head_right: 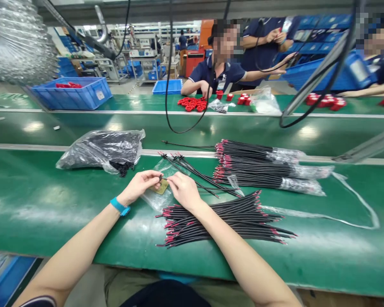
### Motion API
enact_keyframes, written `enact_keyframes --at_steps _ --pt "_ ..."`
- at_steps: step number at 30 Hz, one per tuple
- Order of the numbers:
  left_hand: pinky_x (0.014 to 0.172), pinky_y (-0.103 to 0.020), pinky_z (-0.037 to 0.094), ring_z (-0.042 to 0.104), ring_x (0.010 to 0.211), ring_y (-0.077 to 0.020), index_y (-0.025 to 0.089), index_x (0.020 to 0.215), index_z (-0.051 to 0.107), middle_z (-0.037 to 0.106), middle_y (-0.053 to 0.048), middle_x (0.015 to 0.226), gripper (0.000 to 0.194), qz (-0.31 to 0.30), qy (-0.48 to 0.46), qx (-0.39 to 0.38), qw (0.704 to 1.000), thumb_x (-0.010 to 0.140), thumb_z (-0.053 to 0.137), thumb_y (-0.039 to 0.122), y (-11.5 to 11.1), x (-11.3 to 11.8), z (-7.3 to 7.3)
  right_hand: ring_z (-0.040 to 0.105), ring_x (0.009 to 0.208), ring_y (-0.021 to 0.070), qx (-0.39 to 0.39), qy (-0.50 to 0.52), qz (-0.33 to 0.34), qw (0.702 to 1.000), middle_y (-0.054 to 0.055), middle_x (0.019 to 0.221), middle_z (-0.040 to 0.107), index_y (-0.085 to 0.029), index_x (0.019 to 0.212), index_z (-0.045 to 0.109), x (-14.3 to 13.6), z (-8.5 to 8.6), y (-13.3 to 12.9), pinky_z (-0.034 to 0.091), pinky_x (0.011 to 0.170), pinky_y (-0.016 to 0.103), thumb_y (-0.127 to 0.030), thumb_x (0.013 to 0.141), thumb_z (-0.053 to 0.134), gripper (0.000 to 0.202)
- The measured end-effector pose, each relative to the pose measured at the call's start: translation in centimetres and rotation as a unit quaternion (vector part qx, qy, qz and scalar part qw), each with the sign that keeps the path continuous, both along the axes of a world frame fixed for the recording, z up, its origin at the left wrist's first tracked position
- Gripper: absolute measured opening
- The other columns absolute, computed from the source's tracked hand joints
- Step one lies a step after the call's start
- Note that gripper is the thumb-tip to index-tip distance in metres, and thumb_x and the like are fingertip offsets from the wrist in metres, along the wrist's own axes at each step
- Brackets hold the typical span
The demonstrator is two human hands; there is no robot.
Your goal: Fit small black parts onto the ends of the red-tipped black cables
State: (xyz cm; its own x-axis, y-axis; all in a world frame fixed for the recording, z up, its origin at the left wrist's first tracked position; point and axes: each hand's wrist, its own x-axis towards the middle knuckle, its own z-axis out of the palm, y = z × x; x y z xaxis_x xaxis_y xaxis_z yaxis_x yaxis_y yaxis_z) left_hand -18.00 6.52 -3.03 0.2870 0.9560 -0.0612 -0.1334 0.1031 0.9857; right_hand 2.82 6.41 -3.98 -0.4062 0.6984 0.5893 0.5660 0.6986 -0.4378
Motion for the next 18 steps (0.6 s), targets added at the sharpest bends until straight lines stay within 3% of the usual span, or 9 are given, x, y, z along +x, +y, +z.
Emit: enact_keyframes --at_steps 5,10,13,18 --pt "0.076 -0.03 0.057 0.07 0.076 -0.0172 0.011 0.108 0.069 0.074 -0.009 0.086 0.044 -0.008 0.052 0.017 0.998 0.077 0.078 0.04 -0.7 0.6 0.0 0.058 0.08 0.0155 0.081 -0.078 -0.018 0.994 0.007 0.085 0.065 -0.016 0.096 0.068 -0.1 -0.4 -0.1 0.047 0.077 0.028 -0.024 0.1 0.045 0.025" --pt "0.075 -0.033 0.059 0.071 0.074 -0.0195 0.01 0.106 0.071 0.075 -0.009 0.084 0.041 0.004 0.083 0.048 0.995 0.079 0.075 0.041 -1.2 1.1 -0.4 0.056 0.077 0.0148 0.046 -0.097 -0.018 0.994 0.006 0.081 0.062 -0.014 0.092 0.067 -0.1 -0.2 -0.4 0.045 0.073 0.026 -0.023 0.1 0.045 0.025" --pt "0.077 -0.034 0.059 0.071 0.08 -0.0203 0.014 0.103 0.074 0.075 -0.009 0.092 0.032 0.037 0.15 0.136 0.979 0.082 0.071 0.039 -1.4 1.2 -0.5 0.056 0.076 0.0132 -0.007 -0.071 -0.006 0.997 0.005 0.083 0.062 -0.015 0.093 0.067 0.0 -0.1 -0.6 0.044 0.071 0.024 -0.022 0.099 0.047 0.022" --pt "0.086 -0.031 0.056 0.069 0.095 -0.0194 0.021 0.102 0.075 0.074 -0.007 0.103 0.02 0.036 0.247 0.311 0.917 0.09 0.062 0.03 -1.8 1.3 -0.6 0.056 0.074 0.0111 -0.087 -0.011 0.01 0.996 0.003 0.08 0.061 -0.017 0.088 0.069 -0.1 -0.2 -0.8 0.043 0.07 0.021 -0.022 0.097 0.051 0.021"
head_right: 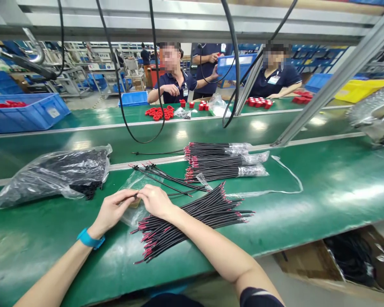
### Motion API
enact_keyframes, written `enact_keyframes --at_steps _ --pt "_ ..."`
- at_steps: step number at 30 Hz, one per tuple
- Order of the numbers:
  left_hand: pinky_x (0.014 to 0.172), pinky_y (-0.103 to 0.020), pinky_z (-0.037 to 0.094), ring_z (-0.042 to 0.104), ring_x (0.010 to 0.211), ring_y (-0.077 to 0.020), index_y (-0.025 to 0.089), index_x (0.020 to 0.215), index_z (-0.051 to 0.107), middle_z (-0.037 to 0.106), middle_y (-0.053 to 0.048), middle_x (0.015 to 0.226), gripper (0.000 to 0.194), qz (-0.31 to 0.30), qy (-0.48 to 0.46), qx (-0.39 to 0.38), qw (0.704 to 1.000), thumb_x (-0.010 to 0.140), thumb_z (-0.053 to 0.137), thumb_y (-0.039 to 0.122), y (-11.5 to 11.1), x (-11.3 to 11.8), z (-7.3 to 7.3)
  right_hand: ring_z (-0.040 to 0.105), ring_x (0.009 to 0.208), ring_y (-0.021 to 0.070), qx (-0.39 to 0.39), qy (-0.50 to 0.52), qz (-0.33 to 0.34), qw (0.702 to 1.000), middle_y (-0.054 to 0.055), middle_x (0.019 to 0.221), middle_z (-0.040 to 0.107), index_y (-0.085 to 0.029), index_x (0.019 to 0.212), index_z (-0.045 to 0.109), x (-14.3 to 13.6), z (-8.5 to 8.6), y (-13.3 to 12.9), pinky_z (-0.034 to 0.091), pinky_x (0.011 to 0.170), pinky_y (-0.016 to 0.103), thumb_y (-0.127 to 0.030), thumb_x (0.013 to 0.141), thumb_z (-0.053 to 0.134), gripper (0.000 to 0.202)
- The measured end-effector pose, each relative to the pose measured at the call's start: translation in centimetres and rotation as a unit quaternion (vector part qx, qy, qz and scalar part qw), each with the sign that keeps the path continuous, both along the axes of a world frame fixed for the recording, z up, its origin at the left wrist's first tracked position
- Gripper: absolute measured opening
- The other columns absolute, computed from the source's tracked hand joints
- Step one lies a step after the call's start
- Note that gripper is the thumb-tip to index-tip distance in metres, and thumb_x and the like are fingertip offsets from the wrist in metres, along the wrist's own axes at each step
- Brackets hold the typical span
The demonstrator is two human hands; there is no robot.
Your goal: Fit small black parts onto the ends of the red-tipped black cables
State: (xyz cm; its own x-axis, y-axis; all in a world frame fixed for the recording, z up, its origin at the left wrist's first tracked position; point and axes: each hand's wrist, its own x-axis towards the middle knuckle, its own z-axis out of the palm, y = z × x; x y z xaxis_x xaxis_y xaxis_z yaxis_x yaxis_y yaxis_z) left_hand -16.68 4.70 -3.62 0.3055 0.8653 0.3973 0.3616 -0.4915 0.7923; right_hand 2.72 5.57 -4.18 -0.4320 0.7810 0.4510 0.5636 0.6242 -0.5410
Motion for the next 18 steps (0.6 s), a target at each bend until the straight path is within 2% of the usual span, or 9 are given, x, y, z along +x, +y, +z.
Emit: enact_keyframes --at_steps 4,7,9,12,15,18 --pt "0.084 -0.029 0.056 0.069 0.097 -0.0186 0.022 0.107 0.074 0.073 -0.007 0.105 0.021 -0.003 0.021 0.053 0.998 0.092 0.059 0.026 -0.05 0.16 -0.49 0.057 0.076 0.0105 -0.037 0.032 0.003 0.999 0.002 0.08 0.062 -0.016 0.087 0.07 -0.31 0.06 0.0 0.045 0.073 0.021 -0.021 0.096 0.053 0.02" --pt "0.086 -0.03 0.056 0.069 0.095 -0.0186 0.022 0.106 0.074 0.074 -0.006 0.103 0.021 0.02 0.028 0.053 0.998 0.092 0.06 0.027 0.29 0.01 -0.62 0.059 0.077 0.0105 -0.038 0.037 -0.006 0.999 0.003 0.083 0.064 -0.016 0.09 0.072 -0.54 0.1 0.12 0.046 0.074 0.021 -0.024 0.097 0.053 0.021" --pt "0.087 -0.031 0.055 0.069 0.094 -0.0194 0.021 0.104 0.075 0.074 -0.007 0.103 0.021 0.045 0.017 0.026 0.999 0.09 0.062 0.03 0.58 -0.19 -0.56 0.061 0.078 0.0113 -0.021 0.025 -0.024 0.999 0.004 0.086 0.065 -0.017 0.096 0.072 -0.59 0.0 0.22 0.046 0.074 0.021 -0.029 0.097 0.054 0.022" --pt "0.084 -0.032 0.057 0.07 0.091 -0.0203 0.02 0.105 0.074 0.074 -0.008 0.104 0.026 0.065 -0.038 -0.056 0.996 0.087 0.065 0.036 0.78 -0.36 -0.42 0.061 0.08 0.0132 0.028 0.003 -0.043 0.999 0.005 0.087 0.066 -0.017 0.102 0.071 -0.47 -0.28 0.37 0.046 0.074 0.023 -0.031 0.097 0.054 0.022" --pt "0.082 -0.033 0.058 0.07 0.088 -0.02 0.017 0.106 0.073 0.073 -0.009 0.104 0.032 0.049 -0.103 -0.137 0.984 0.085 0.067 0.04 0.57 -0.2 -0.3 0.059 0.075 0.0133 0.082 -0.016 -0.034 0.996 0.006 0.082 0.064 -0.016 0.098 0.07 -0.24 -0.38 0.36 0.044 0.07 0.024 -0.026 0.099 0.049 0.023" --pt "0.081 -0.033 0.059 0.07 0.085 -0.0196 0.017 0.104 0.073 0.072 -0.009 0.1 0.031 0.015 -0.119 -0.149 0.981 0.085 0.066 0.04 0.2 0.1 -0.11 0.053 0.066 0.0118 0.103 -0.035 -0.026 0.994 0.004 0.074 0.06 -0.016 0.089 0.069 -0.1 -0.18 0.14 0.038 0.063 0.024 -0.024 0.099 0.046 0.027"
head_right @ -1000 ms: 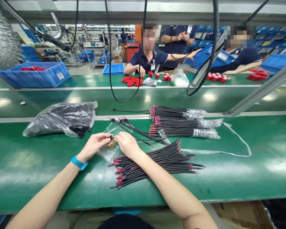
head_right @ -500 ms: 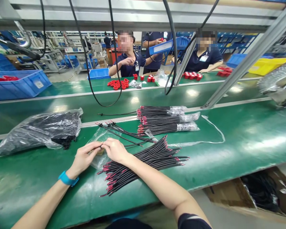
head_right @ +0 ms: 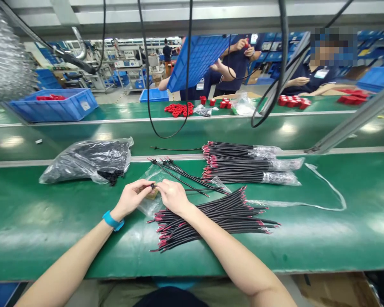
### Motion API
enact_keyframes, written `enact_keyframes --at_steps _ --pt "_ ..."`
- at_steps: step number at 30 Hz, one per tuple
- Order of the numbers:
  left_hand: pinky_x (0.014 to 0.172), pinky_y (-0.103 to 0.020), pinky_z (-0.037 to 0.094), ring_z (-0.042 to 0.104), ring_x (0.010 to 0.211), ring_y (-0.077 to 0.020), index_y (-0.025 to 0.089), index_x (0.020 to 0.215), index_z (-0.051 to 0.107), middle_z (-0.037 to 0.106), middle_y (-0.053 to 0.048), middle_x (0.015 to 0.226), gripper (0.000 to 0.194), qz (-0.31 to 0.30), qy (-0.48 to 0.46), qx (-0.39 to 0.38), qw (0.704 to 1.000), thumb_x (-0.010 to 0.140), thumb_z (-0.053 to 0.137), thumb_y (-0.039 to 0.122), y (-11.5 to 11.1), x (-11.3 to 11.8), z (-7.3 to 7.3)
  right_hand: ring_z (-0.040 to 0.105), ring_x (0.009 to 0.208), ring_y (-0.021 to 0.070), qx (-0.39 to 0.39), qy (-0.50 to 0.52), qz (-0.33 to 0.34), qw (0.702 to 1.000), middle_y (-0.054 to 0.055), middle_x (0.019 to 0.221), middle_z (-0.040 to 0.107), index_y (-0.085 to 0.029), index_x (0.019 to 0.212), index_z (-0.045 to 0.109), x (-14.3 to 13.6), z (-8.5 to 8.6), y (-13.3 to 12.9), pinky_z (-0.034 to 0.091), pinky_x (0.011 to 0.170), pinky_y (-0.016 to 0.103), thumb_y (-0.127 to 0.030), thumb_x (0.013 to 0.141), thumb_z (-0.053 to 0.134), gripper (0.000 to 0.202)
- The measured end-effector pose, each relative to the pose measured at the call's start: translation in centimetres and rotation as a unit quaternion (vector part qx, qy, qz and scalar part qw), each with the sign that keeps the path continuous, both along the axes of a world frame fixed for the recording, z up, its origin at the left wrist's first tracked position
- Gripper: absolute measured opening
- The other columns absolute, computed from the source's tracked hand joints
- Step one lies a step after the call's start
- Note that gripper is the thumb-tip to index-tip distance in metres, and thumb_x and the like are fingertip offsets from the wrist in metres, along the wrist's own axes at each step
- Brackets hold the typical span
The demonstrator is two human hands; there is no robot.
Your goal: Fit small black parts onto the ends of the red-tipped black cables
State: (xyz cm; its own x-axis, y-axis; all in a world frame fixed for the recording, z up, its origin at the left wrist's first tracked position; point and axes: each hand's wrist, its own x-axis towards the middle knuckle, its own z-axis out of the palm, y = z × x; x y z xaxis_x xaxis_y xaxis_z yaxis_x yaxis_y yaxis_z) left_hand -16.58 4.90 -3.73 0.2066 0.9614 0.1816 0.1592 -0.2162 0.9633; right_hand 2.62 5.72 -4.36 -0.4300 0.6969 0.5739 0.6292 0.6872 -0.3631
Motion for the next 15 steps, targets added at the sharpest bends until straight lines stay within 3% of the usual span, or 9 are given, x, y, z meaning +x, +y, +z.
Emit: enact_keyframes --at_steps 7,15 --pt "0.079 -0.032 0.058 0.068 0.09 -0.02 0.017 0.105 0.073 0.07 -0.01 0.105 0.028 -0.042 0.034 0.037 0.998 0.089 0.062 0.037 -0.1 0.1 0.3 0.053 0.064 0.0104 -0.072 0.029 0.044 0.996 0.003 0.072 0.06 -0.017 0.079 0.068 0.1 0.5 -0.1 0.037 0.062 0.023 -0.029 0.101 0.042 0.036" --pt "0.081 -0.029 0.055 0.066 0.09 -0.0171 0.016 0.127 0.056 0.068 -0.008 0.101 0.048 -0.023 -0.056 0.008 0.998 0.083 0.07 0.027 -0.3 0.3 1.3 0.058 0.067 0.0115 -0.141 0.077 0.059 0.985 0.003 0.075 0.064 -0.018 0.08 0.068 0.1 1.1 0.0 0.04 0.064 0.023 -0.035 0.101 0.043 0.037"
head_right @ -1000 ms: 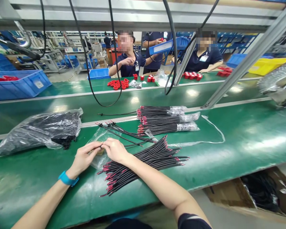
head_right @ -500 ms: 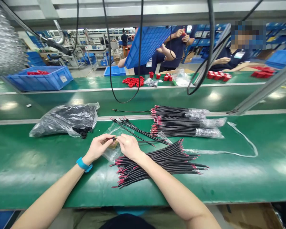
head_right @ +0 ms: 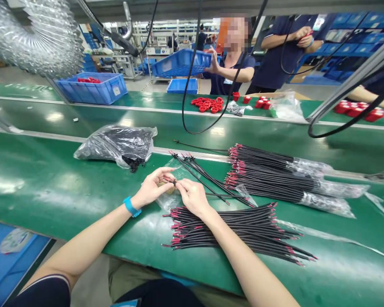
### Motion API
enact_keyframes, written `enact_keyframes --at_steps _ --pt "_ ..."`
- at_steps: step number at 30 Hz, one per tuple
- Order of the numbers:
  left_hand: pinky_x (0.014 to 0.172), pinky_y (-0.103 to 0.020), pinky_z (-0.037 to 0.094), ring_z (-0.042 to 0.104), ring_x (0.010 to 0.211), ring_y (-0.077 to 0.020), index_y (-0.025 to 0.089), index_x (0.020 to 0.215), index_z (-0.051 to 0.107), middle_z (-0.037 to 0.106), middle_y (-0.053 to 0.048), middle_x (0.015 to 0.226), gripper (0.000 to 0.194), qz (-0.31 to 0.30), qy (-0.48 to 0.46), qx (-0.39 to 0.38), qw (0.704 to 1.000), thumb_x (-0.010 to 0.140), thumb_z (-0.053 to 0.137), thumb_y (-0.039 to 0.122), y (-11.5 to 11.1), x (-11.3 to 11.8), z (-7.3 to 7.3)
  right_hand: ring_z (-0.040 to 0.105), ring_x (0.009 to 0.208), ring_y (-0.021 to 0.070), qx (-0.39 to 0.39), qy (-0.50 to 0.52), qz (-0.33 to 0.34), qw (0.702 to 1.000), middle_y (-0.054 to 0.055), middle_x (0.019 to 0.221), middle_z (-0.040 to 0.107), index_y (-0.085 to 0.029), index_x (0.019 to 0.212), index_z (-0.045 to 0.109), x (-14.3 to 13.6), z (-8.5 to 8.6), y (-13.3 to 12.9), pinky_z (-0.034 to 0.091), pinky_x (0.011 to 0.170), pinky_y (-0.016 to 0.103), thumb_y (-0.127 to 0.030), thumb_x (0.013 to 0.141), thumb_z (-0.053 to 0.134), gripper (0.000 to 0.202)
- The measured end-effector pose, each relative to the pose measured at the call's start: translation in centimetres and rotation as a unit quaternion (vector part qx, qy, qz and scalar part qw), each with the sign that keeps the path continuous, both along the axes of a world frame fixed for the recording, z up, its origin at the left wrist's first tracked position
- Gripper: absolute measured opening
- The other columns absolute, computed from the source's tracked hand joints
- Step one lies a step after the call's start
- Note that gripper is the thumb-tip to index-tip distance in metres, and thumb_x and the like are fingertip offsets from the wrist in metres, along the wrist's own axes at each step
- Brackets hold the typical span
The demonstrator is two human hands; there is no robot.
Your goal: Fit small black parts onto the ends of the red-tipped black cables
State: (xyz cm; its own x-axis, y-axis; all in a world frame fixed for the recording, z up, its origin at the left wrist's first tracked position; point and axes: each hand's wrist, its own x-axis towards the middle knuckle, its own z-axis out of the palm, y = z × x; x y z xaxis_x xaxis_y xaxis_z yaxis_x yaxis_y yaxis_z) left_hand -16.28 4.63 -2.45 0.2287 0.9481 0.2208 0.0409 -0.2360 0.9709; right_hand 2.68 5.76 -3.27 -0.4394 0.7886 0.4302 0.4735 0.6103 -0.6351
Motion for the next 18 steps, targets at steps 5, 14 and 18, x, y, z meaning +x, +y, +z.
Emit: enact_keyframes --at_steps 5,14,18 --pt "0.081 -0.029 0.053 0.066 0.089 -0.0165 0.018 0.13 0.052 0.068 -0.007 0.099 0.048 0.006 0.03 0.024 0.999 0.084 0.065 0.023 -0.31 0.03 0.58 0.059 0.068 0.0122 -0.069 0.033 0.014 0.997 0.002 0.075 0.065 -0.017 0.076 0.067 0.03 -0.3 0.31 0.042 0.066 0.023 -0.039 0.099 0.046 0.038" --pt "0.092 -0.031 0.048 0.064 0.094 -0.0159 0.02 0.134 0.046 0.067 -0.005 0.099 0.05 0.002 0.075 0.096 0.993 0.086 0.059 0.016 -0.23 -0.23 0.56 0.058 0.068 0.0129 -0.222 0.101 0.071 0.967 0.002 0.073 0.066 -0.014 0.076 0.067 0.08 -0.01 0.89 0.045 0.068 0.023 -0.049 0.093 0.051 0.042" --pt "0.091 -0.03 0.048 0.063 0.093 -0.015 0.02 0.136 0.044 0.066 -0.006 0.101 0.052 0.006 0.075 0.11 0.991 0.087 0.059 0.016 -0.14 -0.22 0.4 0.06 0.07 0.0141 -0.165 0.07 0.048 0.983 0.003 0.076 0.067 -0.015 0.079 0.069 -0.05 -0.4 0.88 0.046 0.067 0.025 -0.046 0.095 0.049 0.04"
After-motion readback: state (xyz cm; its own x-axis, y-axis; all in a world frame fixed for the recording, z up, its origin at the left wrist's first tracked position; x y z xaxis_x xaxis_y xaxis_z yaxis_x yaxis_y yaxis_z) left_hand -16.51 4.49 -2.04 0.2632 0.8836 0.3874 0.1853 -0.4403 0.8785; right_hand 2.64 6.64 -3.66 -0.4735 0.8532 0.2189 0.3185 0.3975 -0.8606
